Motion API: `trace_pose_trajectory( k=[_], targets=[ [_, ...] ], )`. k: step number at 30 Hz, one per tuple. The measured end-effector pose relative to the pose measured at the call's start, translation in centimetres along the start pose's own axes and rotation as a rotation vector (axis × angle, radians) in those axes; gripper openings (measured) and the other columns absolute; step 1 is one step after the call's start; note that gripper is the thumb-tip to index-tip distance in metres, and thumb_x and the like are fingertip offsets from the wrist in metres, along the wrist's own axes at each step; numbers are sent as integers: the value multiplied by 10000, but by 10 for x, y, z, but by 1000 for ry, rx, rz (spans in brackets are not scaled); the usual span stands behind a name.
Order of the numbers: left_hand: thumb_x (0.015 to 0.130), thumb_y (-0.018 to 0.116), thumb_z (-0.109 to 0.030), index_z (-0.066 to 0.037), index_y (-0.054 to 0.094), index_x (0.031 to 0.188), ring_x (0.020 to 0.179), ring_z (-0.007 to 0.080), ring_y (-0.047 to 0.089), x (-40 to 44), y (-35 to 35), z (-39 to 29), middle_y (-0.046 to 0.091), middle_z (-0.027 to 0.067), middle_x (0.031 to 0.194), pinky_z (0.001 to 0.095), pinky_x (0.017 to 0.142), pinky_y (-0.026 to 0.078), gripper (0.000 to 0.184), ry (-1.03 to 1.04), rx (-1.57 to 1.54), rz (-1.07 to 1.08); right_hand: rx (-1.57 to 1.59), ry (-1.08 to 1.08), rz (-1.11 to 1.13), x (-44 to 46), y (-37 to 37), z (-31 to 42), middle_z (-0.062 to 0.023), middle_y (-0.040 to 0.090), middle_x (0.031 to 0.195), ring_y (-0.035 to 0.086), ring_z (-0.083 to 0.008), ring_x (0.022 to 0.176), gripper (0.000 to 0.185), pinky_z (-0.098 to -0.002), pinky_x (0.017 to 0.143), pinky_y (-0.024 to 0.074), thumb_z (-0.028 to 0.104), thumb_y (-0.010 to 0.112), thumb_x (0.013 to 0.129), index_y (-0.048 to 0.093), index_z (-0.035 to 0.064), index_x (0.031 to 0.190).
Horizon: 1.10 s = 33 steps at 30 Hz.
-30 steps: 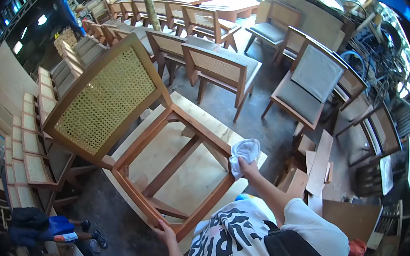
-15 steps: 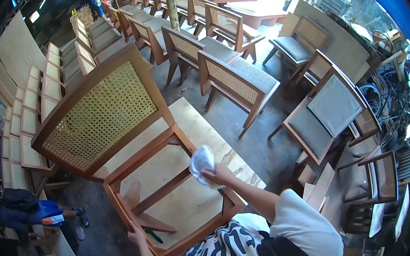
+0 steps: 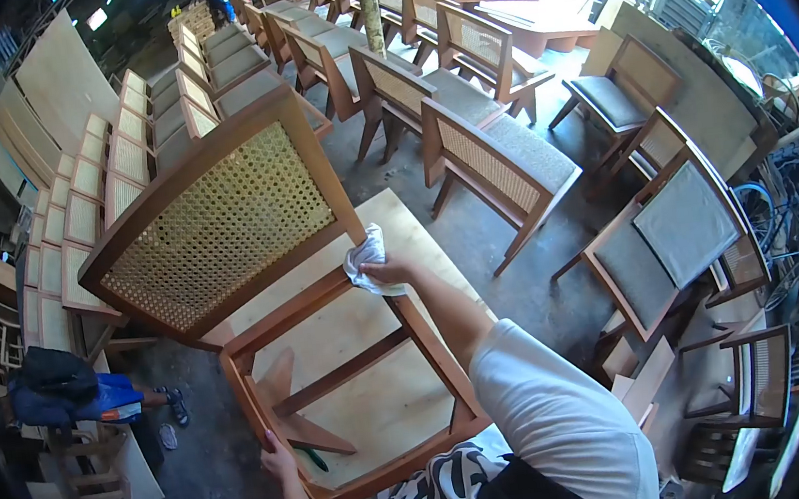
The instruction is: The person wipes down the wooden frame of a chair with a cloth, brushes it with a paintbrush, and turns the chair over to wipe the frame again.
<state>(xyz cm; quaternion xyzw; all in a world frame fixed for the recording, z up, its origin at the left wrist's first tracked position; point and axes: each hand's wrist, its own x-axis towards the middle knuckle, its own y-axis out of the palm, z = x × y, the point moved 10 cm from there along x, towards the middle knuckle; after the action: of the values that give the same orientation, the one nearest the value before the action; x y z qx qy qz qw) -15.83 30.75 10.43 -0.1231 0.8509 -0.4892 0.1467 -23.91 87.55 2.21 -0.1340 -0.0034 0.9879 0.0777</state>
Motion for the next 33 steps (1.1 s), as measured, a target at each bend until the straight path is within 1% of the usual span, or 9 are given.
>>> trace_pose_trajectory(
  k=[7, 13, 19, 20, 22, 24, 28, 31, 33],
  targets=[
    [888, 474, -680, 50, 678, 1053, 963, 460, 638, 6, 9, 16, 683, 267, 1015, 515, 838, 512, 776, -2, 31, -9, -325, 106, -273, -90, -7, -9, -123, 718, 1018, 678, -259, 957, 525, -379, 872, 508, 521, 681, 852, 694, 70, 1121],
    [878, 507, -674, 100, 659, 973, 927, 467, 642, 12, 15, 26, 672, 304, 981, 515, 793, 514, 795, 8, -70, 35, -264, 170, -231, -261, 29, -36, -129, 698, 1094, 648, -257, 1044, 527, -364, 911, 482, 522, 650, 879, 670, 79, 1164],
    [893, 524, -633, 87, 655, 922, 915, 458, 647, 14, 18, 23, 673, 301, 938, 503, 776, 517, 733, 45, -143, 105, -208, 580, -196, -402, 50, -76, -124, 709, 1074, 661, -234, 1037, 572, -344, 913, 488, 555, 673, 849, 707, 60, 1134],
    [898, 520, -627, 78, 656, 916, 915, 456, 647, 11, 14, 17, 674, 297, 936, 502, 776, 517, 718, 44, -144, 125, -217, 649, -165, -401, 49, -81, -121, 697, 1118, 647, -216, 1067, 597, -338, 920, 487, 532, 671, 860, 670, 32, 1187],
    [903, 508, -624, 57, 659, 933, 917, 452, 648, 12, 13, 22, 677, 288, 940, 502, 773, 517, 698, 37, -110, 120, -169, 223, -182, -365, 56, -48, -150, 669, 1175, 632, -258, 1099, 690, -357, 944, 476, 496, 673, 871, 520, 33, 1359],
    [904, 503, -625, 48, 659, 951, 917, 451, 649, 13, 16, 32, 680, 282, 943, 503, 772, 517, 693, -16, -72, 115, -406, -6, -523, -338, 41, -33, -210, 637, 1216, 613, -348, 1137, 773, -392, 973, 459, 442, 673, 883, 347, 40, 1458],
    [907, 478, -636, 28, 648, 998, 914, 449, 653, 4, -3, 4, 683, 273, 950, 506, 776, 519, 692, -4, -48, 63, -547, 218, -455, -246, 25, -13, -346, 585, 1198, 560, -491, 1155, 763, -467, 1007, 429, 504, 557, 927, 277, 52, 1474],
    [908, 462, -644, 4, 641, 1027, 911, 447, 657, 3, -2, 6, 686, 263, 947, 513, 773, 521, 682, -42, 17, 33, -816, 43, -261, -136, -23, -82, -312, 640, 961, 628, -472, 895, 720, -526, 762, 493, 361, 494, 967, 152, 15, 1497],
    [908, 454, -647, -24, 635, 1051, 908, 445, 660, 2, -5, 5, 688, 254, 939, 519, 764, 524, 664, -64, 75, 37, -1004, -125, -99, -85, -16, -59, -267, 643, 890, 620, -435, 770, 596, -516, 680, 485, 350, 474, 964, 239, 17, 1399]
  ],
)
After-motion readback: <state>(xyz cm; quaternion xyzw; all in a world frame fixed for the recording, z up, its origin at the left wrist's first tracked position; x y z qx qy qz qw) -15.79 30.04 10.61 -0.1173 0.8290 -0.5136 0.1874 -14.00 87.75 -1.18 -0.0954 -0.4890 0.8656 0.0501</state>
